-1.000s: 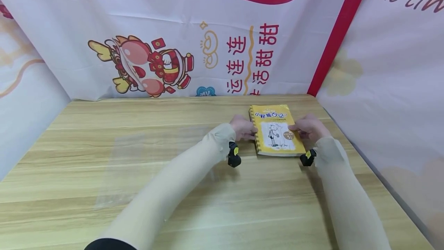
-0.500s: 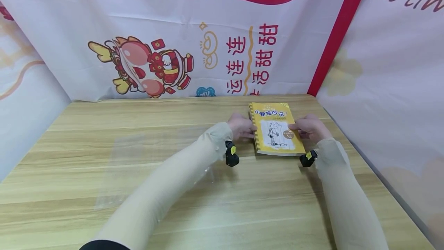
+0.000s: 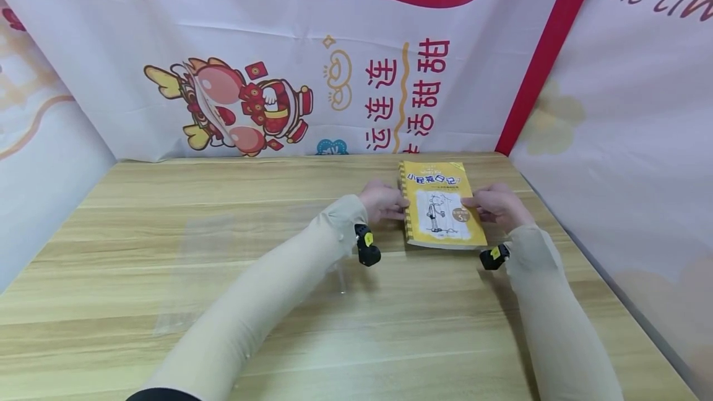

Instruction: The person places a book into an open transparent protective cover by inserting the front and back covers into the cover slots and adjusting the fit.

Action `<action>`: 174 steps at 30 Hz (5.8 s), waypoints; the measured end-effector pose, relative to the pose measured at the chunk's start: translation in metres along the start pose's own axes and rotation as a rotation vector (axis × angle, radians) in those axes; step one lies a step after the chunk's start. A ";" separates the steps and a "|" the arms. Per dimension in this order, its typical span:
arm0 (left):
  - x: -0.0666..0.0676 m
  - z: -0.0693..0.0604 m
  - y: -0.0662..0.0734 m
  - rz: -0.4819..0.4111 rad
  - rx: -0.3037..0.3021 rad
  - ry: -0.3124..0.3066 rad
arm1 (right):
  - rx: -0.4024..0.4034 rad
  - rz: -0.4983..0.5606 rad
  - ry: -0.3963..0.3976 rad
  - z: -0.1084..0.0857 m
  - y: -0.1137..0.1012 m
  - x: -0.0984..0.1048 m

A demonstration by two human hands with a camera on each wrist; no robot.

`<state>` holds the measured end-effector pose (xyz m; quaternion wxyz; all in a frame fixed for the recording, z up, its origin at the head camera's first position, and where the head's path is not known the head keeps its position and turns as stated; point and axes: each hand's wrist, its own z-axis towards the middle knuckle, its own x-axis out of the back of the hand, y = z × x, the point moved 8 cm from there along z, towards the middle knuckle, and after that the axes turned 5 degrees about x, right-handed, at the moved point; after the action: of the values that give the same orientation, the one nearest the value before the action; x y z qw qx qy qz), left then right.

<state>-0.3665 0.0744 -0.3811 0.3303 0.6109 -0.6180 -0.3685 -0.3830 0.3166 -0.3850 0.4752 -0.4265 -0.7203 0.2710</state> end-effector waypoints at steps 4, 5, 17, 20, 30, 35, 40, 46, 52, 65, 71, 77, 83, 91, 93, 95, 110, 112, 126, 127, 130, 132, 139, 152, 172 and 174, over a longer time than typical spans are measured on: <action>0.004 0.001 0.001 -0.002 -0.002 0.009 | 0.008 0.026 -0.006 -0.001 -0.002 -0.004; 0.005 0.000 0.001 -0.003 -0.001 0.009 | 0.010 0.029 -0.005 -0.002 -0.003 -0.005; 0.020 -0.009 0.004 -0.023 0.002 0.025 | 0.013 0.042 -0.006 -0.007 -0.009 -0.015; 0.022 -0.010 0.004 -0.039 0.000 0.017 | 0.018 0.038 -0.001 -0.007 -0.010 -0.017; 0.030 -0.009 0.005 -0.067 -0.013 -0.038 | 0.073 0.063 -0.006 -0.012 -0.019 -0.023; 0.036 -0.010 0.004 -0.101 0.000 -0.088 | 0.058 0.084 -0.009 -0.015 -0.022 -0.028; 0.041 -0.012 0.002 -0.114 0.010 -0.121 | 0.068 0.076 -0.027 -0.016 -0.024 -0.033; 0.050 -0.015 0.002 -0.104 0.012 -0.147 | 0.085 0.084 -0.043 -0.020 -0.029 -0.041; 0.061 -0.018 0.000 -0.093 0.016 -0.142 | 0.085 0.135 -0.064 -0.021 -0.033 -0.047; 0.080 -0.026 -0.007 -0.096 0.020 -0.132 | 0.080 0.184 -0.073 -0.025 -0.038 -0.064; 0.088 -0.031 -0.006 -0.084 0.022 -0.142 | 0.097 0.229 -0.109 -0.029 -0.042 -0.072; 0.098 -0.034 -0.008 -0.073 0.035 -0.147 | 0.122 0.305 -0.146 -0.034 -0.049 -0.081; 0.107 -0.037 -0.009 -0.065 0.032 -0.147 | 0.110 0.305 -0.140 -0.036 -0.053 -0.086; 0.118 -0.047 -0.011 -0.077 0.026 -0.194 | 0.134 0.320 -0.162 -0.041 -0.059 -0.096; 0.123 -0.049 -0.011 -0.074 0.024 -0.198 | 0.144 0.320 -0.177 -0.042 -0.061 -0.100; 0.127 -0.052 -0.012 -0.065 0.017 -0.202 | 0.151 0.320 -0.191 -0.044 -0.063 -0.104; 0.153 -0.067 -0.019 -0.064 -0.024 -0.227 | 0.210 0.343 -0.264 -0.052 -0.077 -0.130; 0.156 -0.070 -0.021 -0.073 -0.022 -0.234 | 0.210 0.344 -0.273 -0.053 -0.078 -0.134; 0.172 -0.086 -0.028 -0.153 -0.032 -0.250 | 0.253 0.343 -0.353 -0.065 -0.086 -0.151; 0.173 -0.087 -0.028 -0.155 -0.036 -0.249 | 0.258 0.344 -0.357 -0.065 -0.086 -0.151; 0.175 -0.087 -0.029 -0.156 -0.047 -0.246 | 0.260 0.339 -0.356 -0.066 -0.086 -0.153; 0.177 -0.087 -0.031 -0.158 -0.049 -0.240 | 0.256 0.333 -0.350 -0.066 -0.085 -0.154; 0.185 -0.090 -0.035 -0.147 -0.059 -0.246 | 0.248 0.323 -0.351 -0.069 -0.086 -0.162; 0.196 -0.096 -0.034 -0.124 -0.085 -0.253 | 0.261 0.340 -0.354 -0.074 -0.090 -0.170; 0.220 -0.105 -0.047 -0.087 -0.091 -0.279 | 0.265 0.371 -0.405 -0.077 -0.090 -0.199; 0.220 -0.105 -0.048 -0.093 -0.090 -0.284 | 0.265 0.377 -0.411 -0.077 -0.090 -0.200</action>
<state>-0.2601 -0.1494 -0.3779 0.2491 0.5651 -0.6125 -0.4934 -0.3077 0.0971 -0.3730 0.3125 -0.4231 -0.6680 0.5264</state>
